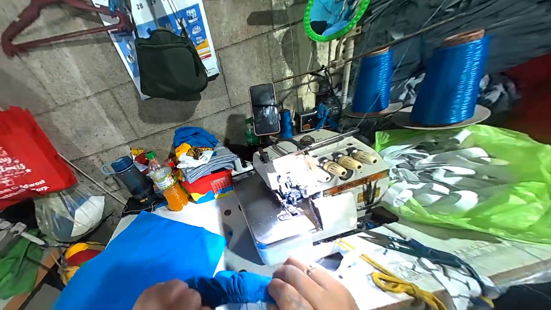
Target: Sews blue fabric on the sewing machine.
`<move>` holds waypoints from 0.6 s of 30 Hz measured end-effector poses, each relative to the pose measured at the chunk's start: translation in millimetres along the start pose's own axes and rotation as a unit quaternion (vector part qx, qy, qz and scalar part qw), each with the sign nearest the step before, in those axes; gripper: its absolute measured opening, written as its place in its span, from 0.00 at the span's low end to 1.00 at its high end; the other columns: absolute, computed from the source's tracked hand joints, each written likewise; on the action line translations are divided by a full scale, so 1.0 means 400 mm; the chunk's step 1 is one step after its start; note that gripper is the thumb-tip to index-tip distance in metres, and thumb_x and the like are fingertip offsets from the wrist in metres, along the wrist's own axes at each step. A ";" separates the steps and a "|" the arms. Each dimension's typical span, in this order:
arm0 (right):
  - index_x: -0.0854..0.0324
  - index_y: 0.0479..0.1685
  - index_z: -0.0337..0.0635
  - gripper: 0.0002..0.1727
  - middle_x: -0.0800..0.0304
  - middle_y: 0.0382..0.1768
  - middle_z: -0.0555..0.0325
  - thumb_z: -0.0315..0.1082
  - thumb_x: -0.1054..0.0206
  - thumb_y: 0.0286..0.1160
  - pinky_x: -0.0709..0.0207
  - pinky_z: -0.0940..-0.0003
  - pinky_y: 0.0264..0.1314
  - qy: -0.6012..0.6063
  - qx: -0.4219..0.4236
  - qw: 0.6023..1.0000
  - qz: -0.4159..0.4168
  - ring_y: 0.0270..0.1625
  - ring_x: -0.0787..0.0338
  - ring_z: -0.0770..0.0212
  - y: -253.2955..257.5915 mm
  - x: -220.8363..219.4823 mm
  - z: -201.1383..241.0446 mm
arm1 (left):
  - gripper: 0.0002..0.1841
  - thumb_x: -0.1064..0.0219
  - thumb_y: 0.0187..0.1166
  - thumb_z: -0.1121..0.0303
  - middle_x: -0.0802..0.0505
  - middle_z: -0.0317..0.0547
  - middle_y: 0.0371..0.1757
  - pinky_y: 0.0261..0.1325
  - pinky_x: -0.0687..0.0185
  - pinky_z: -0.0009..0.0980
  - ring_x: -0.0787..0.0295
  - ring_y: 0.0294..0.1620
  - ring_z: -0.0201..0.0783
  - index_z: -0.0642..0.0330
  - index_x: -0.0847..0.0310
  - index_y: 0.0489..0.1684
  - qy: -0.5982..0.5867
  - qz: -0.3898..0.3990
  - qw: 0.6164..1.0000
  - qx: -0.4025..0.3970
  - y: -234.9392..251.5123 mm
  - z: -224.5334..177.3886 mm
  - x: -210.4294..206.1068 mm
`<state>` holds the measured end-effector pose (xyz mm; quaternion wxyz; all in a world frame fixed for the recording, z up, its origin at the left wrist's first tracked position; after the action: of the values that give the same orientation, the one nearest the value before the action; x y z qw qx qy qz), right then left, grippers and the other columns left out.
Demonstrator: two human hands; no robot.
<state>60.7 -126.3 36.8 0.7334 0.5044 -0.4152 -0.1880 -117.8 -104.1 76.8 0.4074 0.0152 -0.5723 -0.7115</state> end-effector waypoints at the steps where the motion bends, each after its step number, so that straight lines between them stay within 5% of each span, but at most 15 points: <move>1: 0.18 0.33 0.44 0.06 0.14 0.25 0.53 0.29 0.38 0.77 0.26 0.66 0.31 -0.019 0.009 1.000 0.000 0.30 0.17 0.54 -0.008 0.005 -0.002 | 0.04 0.43 0.86 0.69 0.23 0.42 0.36 0.51 0.26 0.27 0.24 0.40 0.39 0.51 0.30 0.39 0.019 0.011 1.000 -0.002 -0.015 0.002 -0.008; 8: 0.15 0.47 0.41 0.07 0.13 0.29 0.52 0.29 0.38 0.82 0.21 0.68 0.39 -0.068 0.019 0.997 0.008 0.33 0.15 0.55 -0.069 0.034 -0.057 | 0.04 0.43 0.85 0.68 0.23 0.41 0.34 0.43 0.28 0.26 0.26 0.36 0.39 0.52 0.28 0.39 0.048 0.004 0.999 0.010 -0.060 0.000 -0.049; 12: 0.16 0.46 0.42 0.06 0.13 0.32 0.50 0.30 0.39 0.83 0.18 0.69 0.50 -0.085 -0.004 0.996 0.008 0.39 0.12 0.55 -0.125 0.072 -0.113 | 0.04 0.45 0.86 0.69 0.22 0.43 0.34 0.45 0.28 0.28 0.25 0.37 0.41 0.52 0.28 0.39 0.070 0.010 0.997 0.006 -0.068 0.023 -0.035; 16: 0.16 0.46 0.41 0.07 0.14 0.32 0.50 0.29 0.39 0.84 0.19 0.69 0.48 -0.081 -0.006 0.996 0.022 0.38 0.14 0.54 -0.157 0.076 -0.140 | 0.03 0.43 0.85 0.71 0.21 0.43 0.34 0.43 0.24 0.27 0.23 0.37 0.40 0.54 0.26 0.41 -0.011 0.054 0.998 0.040 -0.066 0.022 -0.062; 18: 0.16 0.48 0.42 0.07 0.14 0.31 0.50 0.30 0.40 0.85 0.20 0.68 0.46 -0.071 -0.014 0.997 0.031 0.37 0.14 0.55 -0.153 0.071 -0.138 | 0.06 0.39 0.84 0.72 0.18 0.48 0.30 0.41 0.24 0.27 0.20 0.35 0.41 0.58 0.15 0.46 -0.108 0.102 0.984 0.100 -0.047 0.024 -0.076</move>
<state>129.9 -139.5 -14.1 0.7147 0.4666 -0.4784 -0.2064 -112.7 -78.2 51.0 0.4104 -0.0799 -0.6797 -0.6027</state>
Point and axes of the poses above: each hand's wrist, its own y-axis towards the middle knuckle, its own x-axis out of the back of the hand, z = x × y, the point moved 6 cm from there along y, towards the middle knuckle
